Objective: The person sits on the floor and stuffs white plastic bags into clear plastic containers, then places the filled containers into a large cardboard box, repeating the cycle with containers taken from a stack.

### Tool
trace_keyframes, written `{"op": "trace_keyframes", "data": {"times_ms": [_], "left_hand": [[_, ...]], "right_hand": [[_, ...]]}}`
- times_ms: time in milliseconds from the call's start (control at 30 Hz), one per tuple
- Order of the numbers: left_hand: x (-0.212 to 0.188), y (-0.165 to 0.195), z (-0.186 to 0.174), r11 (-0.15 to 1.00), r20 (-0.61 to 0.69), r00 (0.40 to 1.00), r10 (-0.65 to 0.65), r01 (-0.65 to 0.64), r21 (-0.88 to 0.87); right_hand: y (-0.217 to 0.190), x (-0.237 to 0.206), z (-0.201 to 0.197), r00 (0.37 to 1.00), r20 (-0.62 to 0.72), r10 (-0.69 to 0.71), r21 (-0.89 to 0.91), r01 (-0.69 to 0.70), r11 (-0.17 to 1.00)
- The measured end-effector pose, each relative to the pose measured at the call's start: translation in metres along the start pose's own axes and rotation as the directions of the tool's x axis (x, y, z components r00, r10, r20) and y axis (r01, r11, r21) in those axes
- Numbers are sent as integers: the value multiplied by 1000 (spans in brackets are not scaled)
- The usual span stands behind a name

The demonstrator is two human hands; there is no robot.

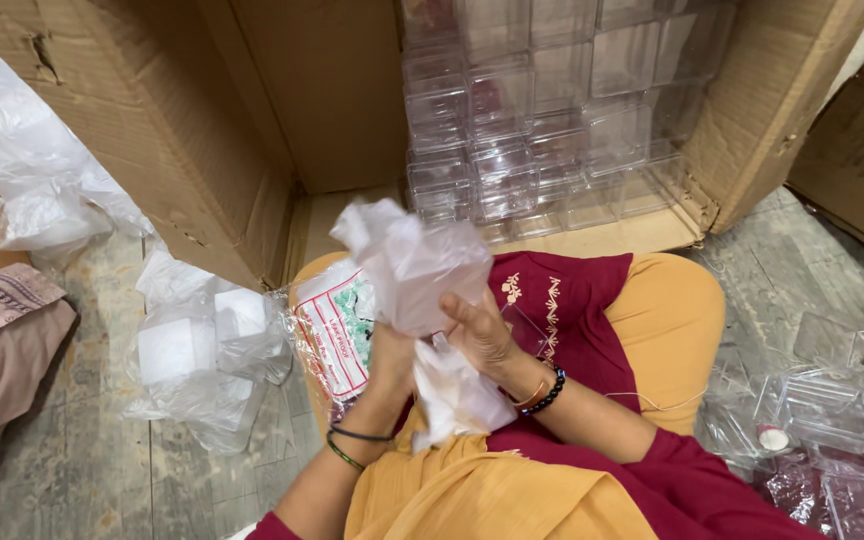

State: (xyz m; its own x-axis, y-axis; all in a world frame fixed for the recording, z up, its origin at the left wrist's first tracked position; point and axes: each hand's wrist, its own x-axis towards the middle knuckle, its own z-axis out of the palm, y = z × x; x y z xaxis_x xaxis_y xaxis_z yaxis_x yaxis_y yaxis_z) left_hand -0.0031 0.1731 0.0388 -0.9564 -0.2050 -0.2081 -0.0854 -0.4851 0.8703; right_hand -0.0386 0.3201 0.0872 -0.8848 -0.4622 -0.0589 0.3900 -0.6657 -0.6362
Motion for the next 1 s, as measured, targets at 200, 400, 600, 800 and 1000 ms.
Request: {"op": "trace_keyframes", "data": {"times_ms": [200,400,600,800,1000], "left_hand": [[-11,50,10,738,122,974,191,-225,637],[-18,90,-22,896,209,957,202,-266,354],[-20,146,-116,912,-180,950,256,-175,371],[-36,185,-294,763,-576,700,421,70,642],[0,152,-298,934,-775,579,253,64,353]], "right_hand": [[-34,6,17,999,40,9,-51,-7,999],[-60,10,21,943,315,-111,-621,294,726],[-122,77,-54,712,621,-328,-772,484,-411],[-230,133,-206,736,197,-648,-938,-51,-343],[-250,141,-218,802,62,-594,-904,-207,-373]]}}
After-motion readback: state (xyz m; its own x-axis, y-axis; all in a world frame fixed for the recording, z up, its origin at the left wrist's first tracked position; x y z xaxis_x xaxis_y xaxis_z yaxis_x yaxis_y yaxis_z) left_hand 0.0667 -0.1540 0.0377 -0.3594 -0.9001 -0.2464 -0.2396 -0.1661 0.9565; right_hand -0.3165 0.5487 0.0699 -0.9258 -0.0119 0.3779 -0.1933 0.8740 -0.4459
